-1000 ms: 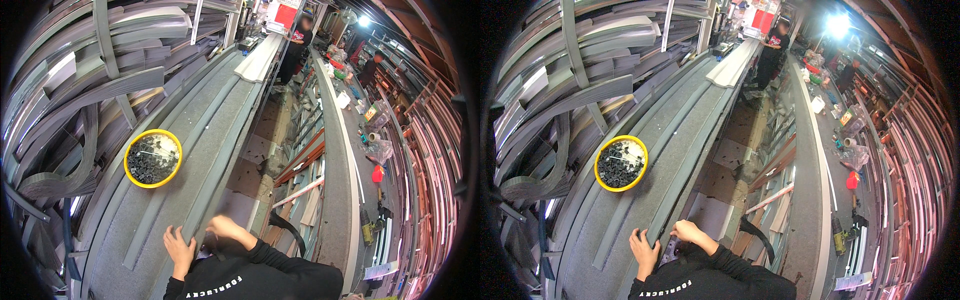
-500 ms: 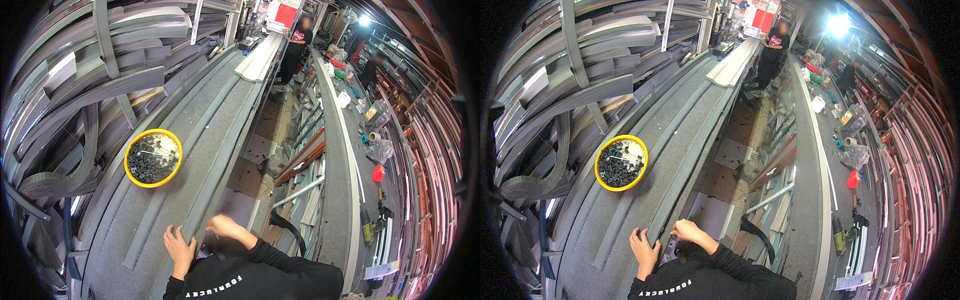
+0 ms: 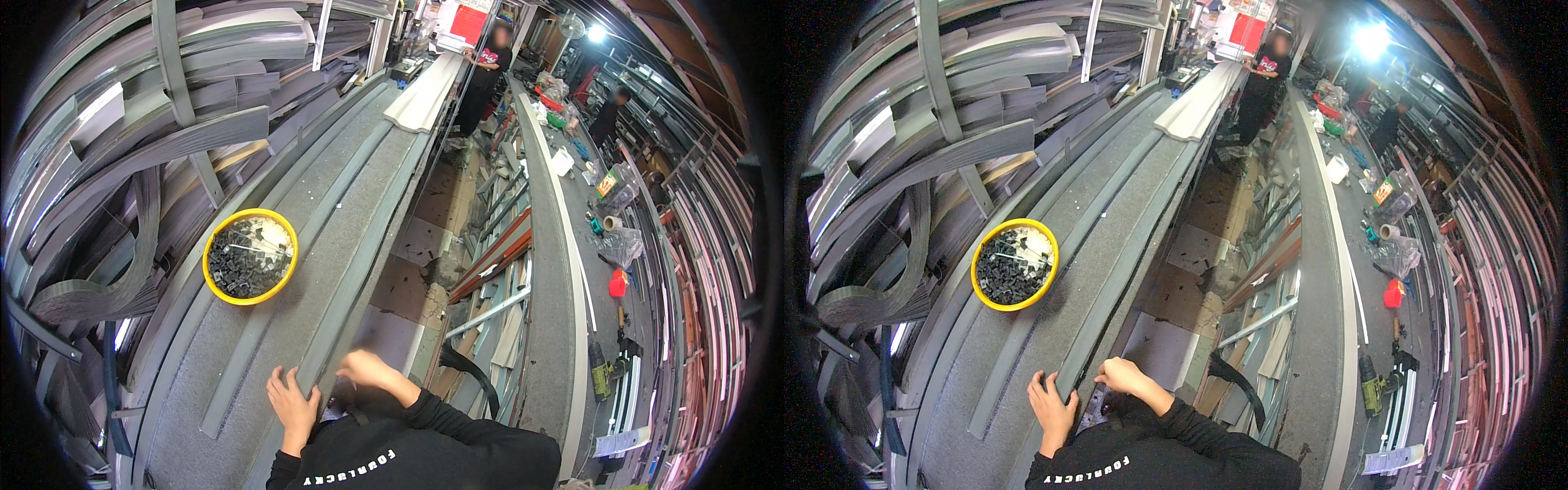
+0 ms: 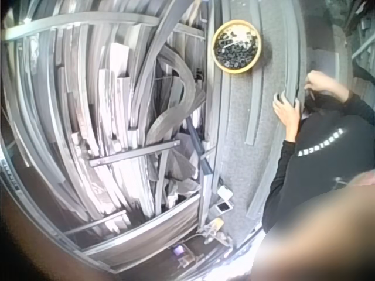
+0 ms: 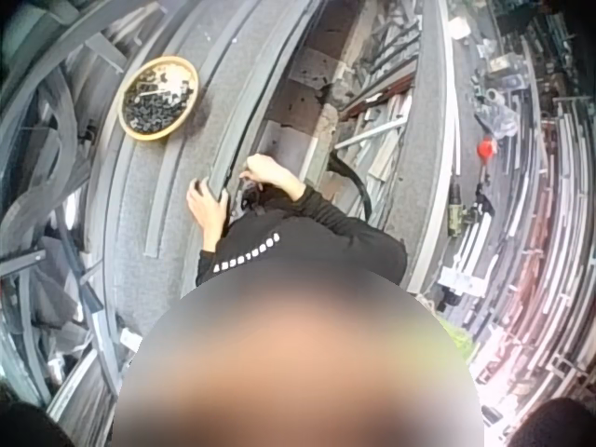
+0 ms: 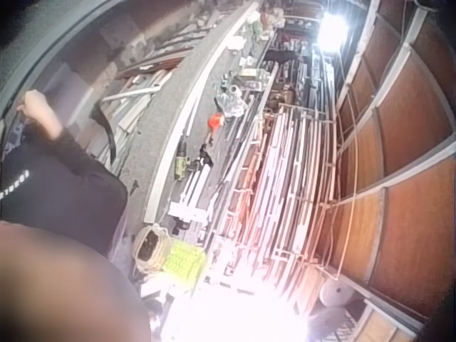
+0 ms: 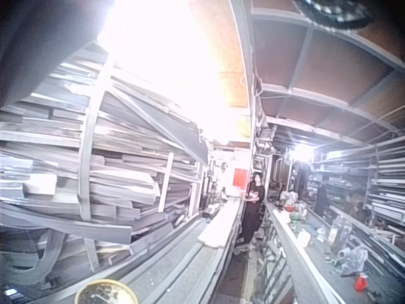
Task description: The person assembles a window frame by inserting small plastic clips into a long gray profile. They repeatedly pick clips from a yellow bowl, align them with the profile, and press them into place along the length of the frame.
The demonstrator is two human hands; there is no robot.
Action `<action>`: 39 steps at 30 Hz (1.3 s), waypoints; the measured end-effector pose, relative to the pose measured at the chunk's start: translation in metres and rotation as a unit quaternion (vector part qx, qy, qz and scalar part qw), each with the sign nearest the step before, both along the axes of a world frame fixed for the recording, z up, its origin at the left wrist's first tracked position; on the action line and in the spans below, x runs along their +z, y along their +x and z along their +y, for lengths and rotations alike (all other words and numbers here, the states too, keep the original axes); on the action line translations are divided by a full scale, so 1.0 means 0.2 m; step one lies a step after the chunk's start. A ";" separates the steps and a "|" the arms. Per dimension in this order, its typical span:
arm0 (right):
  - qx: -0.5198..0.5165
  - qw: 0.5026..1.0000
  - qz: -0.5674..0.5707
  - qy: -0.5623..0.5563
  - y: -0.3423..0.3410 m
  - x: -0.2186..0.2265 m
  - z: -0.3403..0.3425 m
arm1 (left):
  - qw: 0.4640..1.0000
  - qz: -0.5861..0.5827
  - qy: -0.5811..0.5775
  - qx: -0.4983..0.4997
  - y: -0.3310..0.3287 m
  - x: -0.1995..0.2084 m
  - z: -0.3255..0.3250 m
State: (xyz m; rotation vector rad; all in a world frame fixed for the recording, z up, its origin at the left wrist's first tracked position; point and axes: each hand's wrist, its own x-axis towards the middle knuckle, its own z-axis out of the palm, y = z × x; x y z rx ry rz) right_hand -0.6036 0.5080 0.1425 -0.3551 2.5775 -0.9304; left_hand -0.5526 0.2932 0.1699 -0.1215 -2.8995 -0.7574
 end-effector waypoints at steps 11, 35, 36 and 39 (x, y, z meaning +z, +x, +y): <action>0.003 1.000 0.017 -0.012 0.00 -0.01 0.01 | 1.000 0.003 -0.002 -0.001 0.00 0.00 0.00; 0.005 1.000 0.002 0.001 0.00 0.00 0.00 | 1.000 0.000 -0.001 0.000 0.00 0.00 0.00; 0.007 1.000 0.006 0.004 0.00 0.01 0.00 | 1.000 0.000 -0.002 0.000 0.00 0.00 0.00; 0.003 1.000 0.004 -0.002 0.00 0.01 0.00 | 1.000 -0.003 -0.002 0.001 0.00 0.00 0.00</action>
